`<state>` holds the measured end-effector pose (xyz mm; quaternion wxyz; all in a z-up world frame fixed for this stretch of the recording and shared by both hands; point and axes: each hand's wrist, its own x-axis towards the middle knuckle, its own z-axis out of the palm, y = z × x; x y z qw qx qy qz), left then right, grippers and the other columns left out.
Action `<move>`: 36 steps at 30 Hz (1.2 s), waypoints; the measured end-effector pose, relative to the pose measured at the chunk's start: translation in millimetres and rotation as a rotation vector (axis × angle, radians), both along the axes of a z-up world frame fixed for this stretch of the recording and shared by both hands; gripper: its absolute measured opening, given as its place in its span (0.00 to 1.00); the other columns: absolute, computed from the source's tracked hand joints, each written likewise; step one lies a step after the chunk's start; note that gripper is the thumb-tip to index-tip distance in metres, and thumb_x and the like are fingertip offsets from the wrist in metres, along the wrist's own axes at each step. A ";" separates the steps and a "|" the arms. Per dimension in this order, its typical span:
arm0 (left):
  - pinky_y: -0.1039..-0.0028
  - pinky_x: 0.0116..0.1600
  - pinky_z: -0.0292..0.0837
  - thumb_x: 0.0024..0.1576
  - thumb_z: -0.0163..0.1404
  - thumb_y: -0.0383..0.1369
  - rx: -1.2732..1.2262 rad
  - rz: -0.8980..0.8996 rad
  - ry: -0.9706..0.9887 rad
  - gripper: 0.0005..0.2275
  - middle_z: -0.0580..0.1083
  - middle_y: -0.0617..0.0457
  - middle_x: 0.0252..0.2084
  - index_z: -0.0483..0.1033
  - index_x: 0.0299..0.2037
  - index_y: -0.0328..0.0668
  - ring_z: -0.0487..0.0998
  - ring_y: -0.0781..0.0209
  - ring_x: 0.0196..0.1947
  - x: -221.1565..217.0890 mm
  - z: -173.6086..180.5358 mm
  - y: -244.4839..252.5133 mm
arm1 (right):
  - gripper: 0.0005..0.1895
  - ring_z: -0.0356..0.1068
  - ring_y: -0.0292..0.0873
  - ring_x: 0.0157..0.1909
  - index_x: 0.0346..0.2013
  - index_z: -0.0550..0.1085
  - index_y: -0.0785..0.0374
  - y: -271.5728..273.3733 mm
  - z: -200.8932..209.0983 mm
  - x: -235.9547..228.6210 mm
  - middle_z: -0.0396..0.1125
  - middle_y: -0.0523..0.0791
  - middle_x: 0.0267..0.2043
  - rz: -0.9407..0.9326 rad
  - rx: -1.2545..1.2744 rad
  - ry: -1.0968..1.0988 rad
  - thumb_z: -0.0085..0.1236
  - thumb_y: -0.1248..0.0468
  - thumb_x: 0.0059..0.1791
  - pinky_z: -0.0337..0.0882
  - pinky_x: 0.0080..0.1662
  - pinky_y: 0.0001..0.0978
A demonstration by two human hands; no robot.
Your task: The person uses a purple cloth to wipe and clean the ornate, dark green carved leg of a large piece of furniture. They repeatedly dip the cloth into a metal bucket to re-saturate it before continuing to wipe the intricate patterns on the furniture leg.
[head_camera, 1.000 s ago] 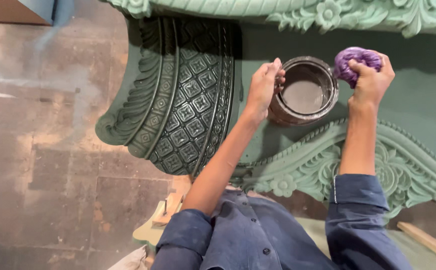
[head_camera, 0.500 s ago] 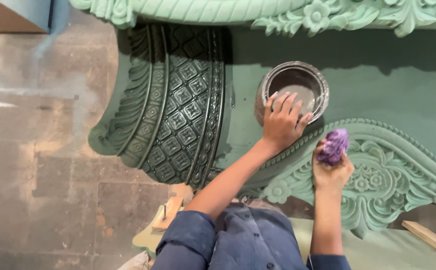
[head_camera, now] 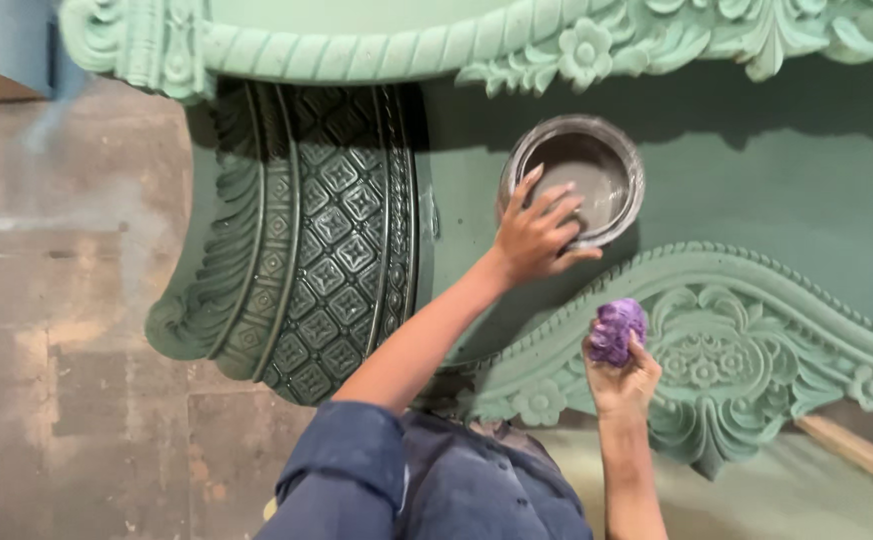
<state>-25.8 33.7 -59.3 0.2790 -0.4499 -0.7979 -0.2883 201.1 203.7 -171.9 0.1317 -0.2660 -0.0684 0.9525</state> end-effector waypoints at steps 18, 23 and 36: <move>0.59 0.73 0.56 0.61 0.54 0.51 0.348 -0.015 -0.482 0.25 0.71 0.51 0.63 0.71 0.62 0.45 0.67 0.50 0.66 -26.0 35.9 16.4 | 0.33 0.72 0.44 0.53 0.58 0.71 0.67 -60.1 59.7 -48.4 0.71 0.49 0.52 0.853 0.848 -0.078 0.67 0.75 0.38 0.73 0.56 0.37; 0.69 0.74 0.58 0.70 0.46 0.43 0.623 0.551 -0.515 0.18 0.71 0.55 0.64 0.69 0.66 0.44 0.68 0.58 0.68 50.1 27.1 -106.2 | 0.15 0.77 0.43 0.48 0.47 0.78 0.66 -145.7 29.0 -98.7 0.79 0.48 0.46 1.582 1.387 0.165 0.59 0.73 0.45 0.77 0.53 0.36; 0.61 0.76 0.56 0.72 0.37 0.42 1.053 1.326 -0.759 0.22 0.68 0.38 0.66 0.63 0.65 0.27 0.67 0.50 0.69 326.7 -39.3 -184.8 | 0.24 0.68 0.57 0.54 0.50 0.75 0.57 -101.4 64.4 -105.2 0.71 0.49 0.48 1.617 2.150 0.669 0.60 0.70 0.39 0.69 0.55 0.46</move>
